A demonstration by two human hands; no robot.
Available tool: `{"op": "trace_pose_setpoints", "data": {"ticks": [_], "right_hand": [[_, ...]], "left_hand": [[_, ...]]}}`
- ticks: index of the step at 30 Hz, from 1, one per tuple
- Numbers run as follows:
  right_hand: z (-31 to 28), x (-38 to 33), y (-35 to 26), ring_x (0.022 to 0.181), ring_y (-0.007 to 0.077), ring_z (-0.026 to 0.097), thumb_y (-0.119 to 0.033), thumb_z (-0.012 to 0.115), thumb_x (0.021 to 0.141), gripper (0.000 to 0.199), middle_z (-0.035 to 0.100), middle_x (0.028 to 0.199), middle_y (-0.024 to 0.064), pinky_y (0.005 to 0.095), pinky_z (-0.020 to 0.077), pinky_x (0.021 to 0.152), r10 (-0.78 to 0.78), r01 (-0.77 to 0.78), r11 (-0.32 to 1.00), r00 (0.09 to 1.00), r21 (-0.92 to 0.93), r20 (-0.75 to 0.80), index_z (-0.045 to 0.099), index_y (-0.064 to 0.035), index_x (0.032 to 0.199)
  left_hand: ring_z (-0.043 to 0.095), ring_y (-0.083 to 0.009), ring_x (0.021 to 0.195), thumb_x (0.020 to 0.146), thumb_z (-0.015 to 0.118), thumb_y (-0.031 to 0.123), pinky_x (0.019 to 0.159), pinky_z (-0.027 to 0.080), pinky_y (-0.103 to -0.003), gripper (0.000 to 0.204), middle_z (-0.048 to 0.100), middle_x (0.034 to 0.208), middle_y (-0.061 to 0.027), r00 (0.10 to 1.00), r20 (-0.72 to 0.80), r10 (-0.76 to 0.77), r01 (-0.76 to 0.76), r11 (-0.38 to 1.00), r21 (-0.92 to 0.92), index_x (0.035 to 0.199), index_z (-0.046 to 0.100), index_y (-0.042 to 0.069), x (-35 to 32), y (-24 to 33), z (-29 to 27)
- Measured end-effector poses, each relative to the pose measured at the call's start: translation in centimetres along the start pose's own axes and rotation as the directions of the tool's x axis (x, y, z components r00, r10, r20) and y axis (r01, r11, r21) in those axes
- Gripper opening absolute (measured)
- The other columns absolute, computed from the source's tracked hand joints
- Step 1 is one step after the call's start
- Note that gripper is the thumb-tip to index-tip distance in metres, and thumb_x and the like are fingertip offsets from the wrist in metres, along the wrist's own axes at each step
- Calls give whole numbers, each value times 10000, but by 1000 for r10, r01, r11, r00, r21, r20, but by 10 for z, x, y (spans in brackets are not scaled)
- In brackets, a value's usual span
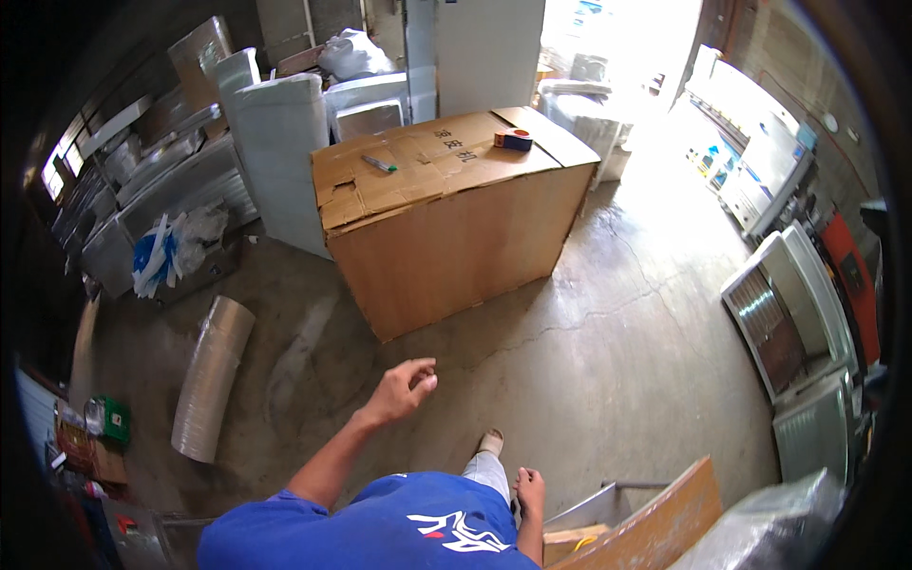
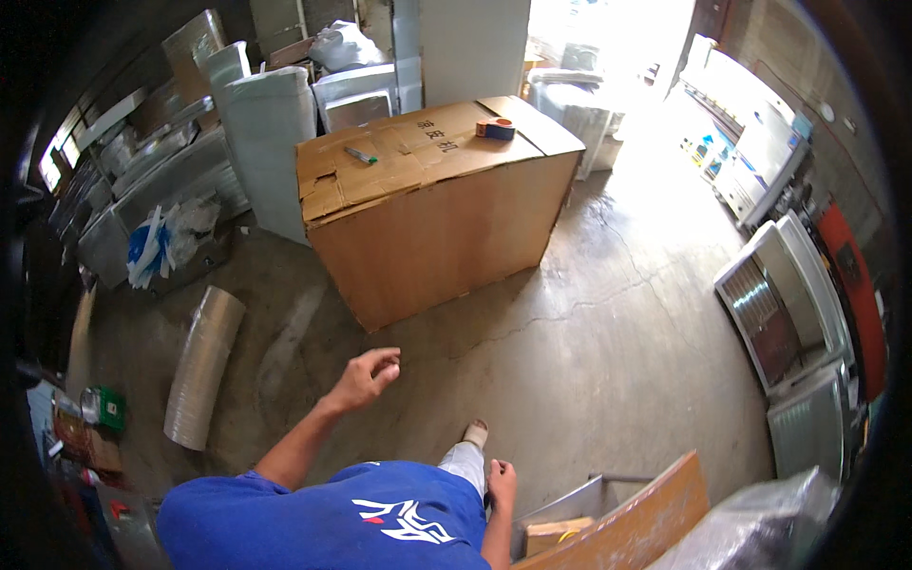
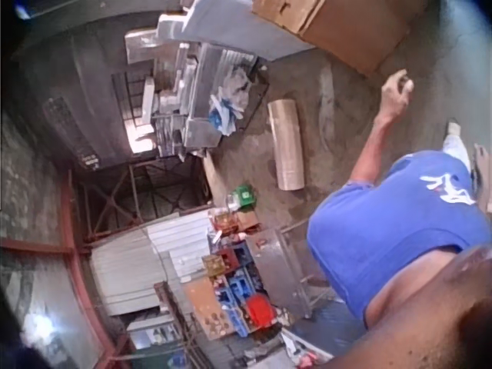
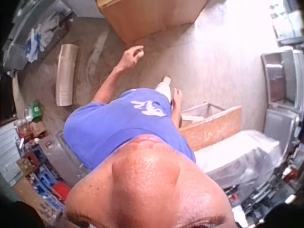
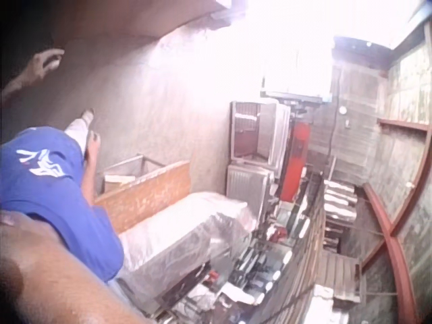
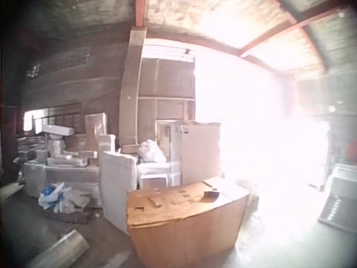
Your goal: The person wraps a stainless steel gas stove with bubble wrap and secures it with packing tape. They also cut a piece of cardboard and place it under the wrapped stove.
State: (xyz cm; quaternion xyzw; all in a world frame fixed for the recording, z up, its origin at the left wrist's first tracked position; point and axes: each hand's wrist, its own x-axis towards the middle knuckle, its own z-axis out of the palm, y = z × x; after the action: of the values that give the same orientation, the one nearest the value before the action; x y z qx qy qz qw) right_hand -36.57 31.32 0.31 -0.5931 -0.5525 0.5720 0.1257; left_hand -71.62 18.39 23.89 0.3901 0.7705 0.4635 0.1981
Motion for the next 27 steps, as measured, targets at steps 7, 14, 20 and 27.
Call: {"op": "trace_pose_setpoints", "data": {"ticks": [7,14,20,27], "right_hand": [[85,162,-235,913,359,686,-384,623,952,474,702,977,258,425,530,836,-337,507,803,820,-314,462,663,71,1079],[268,221,-544,945,400,690,-333,578,1024,373,716,1008,228,434,533,836,-715,850,524,406,53,569,601,-8,1207],[455,269,-655,1020,385,658,-408,586,1011,489,651,1129,264,464,520,871,-803,963,265,247,-46,543,584,5,1273],[593,326,-723,1154,445,573,-424,597,963,505,593,1213,274,539,463,946,-775,933,95,288,-347,563,587,-7,1246]], "left_hand": [[635,-364,1192,955,613,437,1018,493,-439,594,646,1289,-242,768,443,-463,365,884,292,1365,579,9,8,-114,48],[705,-305,1054,922,684,417,933,539,-380,591,725,1145,-192,769,3,-639,636,764,-108,1348,604,15,64,-142,63],[696,-240,1026,958,675,336,889,544,-363,526,723,1159,-183,689,-6,-725,694,662,-284,1351,588,-2,159,-197,-5],[698,-246,985,950,683,333,889,536,-356,522,733,1074,-169,619,-287,-731,615,679,-401,1326,594,-18,208,-283,-118]]}}
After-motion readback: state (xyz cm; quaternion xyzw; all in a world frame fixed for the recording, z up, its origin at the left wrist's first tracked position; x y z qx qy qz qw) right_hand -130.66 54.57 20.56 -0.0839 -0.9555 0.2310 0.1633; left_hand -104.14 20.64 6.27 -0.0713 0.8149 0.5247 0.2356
